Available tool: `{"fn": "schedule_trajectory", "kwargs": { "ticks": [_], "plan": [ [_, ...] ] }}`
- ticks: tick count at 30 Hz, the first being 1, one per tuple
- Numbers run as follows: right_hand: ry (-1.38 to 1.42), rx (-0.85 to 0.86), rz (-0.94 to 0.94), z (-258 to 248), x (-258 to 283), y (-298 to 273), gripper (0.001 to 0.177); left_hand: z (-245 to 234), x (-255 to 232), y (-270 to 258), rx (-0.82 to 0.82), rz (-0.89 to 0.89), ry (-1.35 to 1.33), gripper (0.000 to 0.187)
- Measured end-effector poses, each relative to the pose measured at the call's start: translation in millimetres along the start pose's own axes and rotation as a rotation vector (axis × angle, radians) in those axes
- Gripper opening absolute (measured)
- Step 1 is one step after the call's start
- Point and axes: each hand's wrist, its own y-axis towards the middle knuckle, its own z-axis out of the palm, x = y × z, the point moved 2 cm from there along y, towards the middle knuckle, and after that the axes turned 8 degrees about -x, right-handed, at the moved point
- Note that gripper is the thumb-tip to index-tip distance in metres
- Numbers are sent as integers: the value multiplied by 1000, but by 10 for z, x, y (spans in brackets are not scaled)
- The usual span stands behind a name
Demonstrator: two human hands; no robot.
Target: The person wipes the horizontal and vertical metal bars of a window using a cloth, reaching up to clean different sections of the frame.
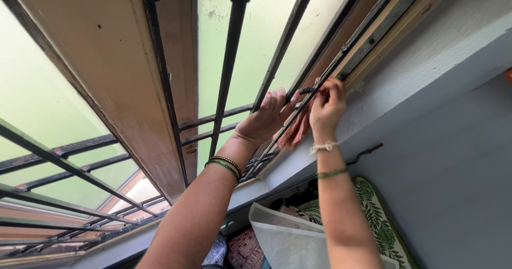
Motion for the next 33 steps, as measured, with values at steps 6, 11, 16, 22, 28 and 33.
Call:
{"fn": "schedule_trajectory", "kwargs": {
  "ticks": [6, 11, 16, 22, 28, 33],
  "plan": [
    [157, 111, -101, -171, 96, -64, 30, -27, -11, -5, 4, 22, -7, 50],
    [-359, 117, -249, -239, -46, 76, 22, -41, -18, 25, -12, 28, 31, 47],
    [127, 94, 240, -127, 66, -127, 21, -71, 2, 32, 5, 30, -19, 49],
    [-302, 100, -283, -400, 118, 150, 27, -117, 39, 75, -32, 37, -16, 46],
    [125, 55, 81, -212, 150, -176, 28, -127, 44, 68, -29, 35, -24, 48],
    [-197, 111, -104, -345, 52, -62, 28, -115, 30, 64, -1, 42, -31, 50]
  ]
}}
